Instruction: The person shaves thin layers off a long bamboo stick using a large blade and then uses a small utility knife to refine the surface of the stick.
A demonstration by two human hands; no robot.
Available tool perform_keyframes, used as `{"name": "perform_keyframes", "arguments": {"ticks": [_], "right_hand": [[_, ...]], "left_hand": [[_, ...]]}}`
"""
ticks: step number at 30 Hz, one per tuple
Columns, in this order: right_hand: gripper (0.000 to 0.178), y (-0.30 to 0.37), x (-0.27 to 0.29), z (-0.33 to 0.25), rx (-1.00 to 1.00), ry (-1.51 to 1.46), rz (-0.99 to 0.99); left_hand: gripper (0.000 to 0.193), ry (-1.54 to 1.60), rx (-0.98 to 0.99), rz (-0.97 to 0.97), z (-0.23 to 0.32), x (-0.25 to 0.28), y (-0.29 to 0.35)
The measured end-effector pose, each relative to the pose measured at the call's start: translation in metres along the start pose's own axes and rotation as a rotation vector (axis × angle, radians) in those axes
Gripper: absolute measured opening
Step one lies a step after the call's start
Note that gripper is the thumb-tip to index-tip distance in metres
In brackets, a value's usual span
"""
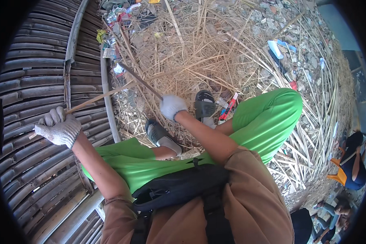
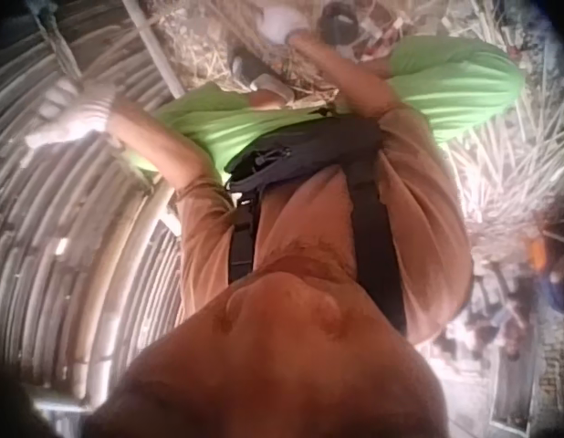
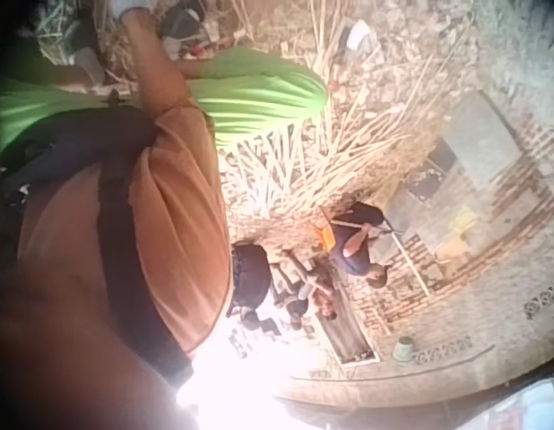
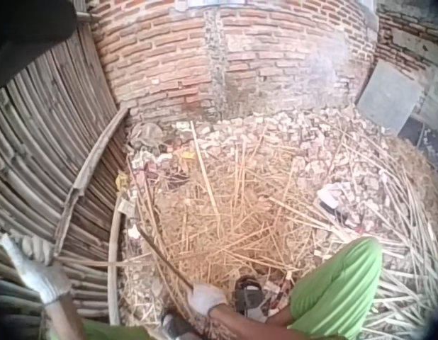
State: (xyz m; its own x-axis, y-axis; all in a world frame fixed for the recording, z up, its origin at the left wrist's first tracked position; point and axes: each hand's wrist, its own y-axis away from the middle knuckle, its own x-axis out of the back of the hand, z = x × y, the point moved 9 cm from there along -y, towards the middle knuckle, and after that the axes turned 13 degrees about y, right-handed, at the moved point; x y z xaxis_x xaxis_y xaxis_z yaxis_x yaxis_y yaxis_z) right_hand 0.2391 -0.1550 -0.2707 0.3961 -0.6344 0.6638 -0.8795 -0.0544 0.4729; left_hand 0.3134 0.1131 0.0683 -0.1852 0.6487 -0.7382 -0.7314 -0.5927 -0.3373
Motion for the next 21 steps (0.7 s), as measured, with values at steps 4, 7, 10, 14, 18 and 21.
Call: {"name": "perform_keyframes", "arguments": {"ticks": [4,7,10,14,18,21], "right_hand": [[0.039,0.009,-0.004,-0.011,-0.050,0.049,0.059],[0.035,0.022,0.005,-0.050,0.030,-0.016,0.104],[0.031,0.046,0.027,-0.105,0.167,0.021,0.031],[0.031,0.023,0.016,-0.035,-0.004,0.094,0.082],[0.033,-0.012,0.010,0.040,-0.094,0.249,-0.001],[0.034,0.001,0.015,-0.031,0.083,0.229,0.037]], "left_hand": [[0.037,-0.021,-0.053,0.085,0.006,0.020,-0.003],[0.035,0.009,-0.045,0.110,0.000,0.023,-0.004],[0.030,-0.074,-0.061,0.134,0.013,0.014,0.009],[0.032,-0.061,-0.069,0.054,0.014,0.004,0.011],[0.031,-0.020,-0.059,0.041,0.004,0.008,0.008],[0.030,-0.081,-0.119,0.129,0.014,0.010,0.008]]}}
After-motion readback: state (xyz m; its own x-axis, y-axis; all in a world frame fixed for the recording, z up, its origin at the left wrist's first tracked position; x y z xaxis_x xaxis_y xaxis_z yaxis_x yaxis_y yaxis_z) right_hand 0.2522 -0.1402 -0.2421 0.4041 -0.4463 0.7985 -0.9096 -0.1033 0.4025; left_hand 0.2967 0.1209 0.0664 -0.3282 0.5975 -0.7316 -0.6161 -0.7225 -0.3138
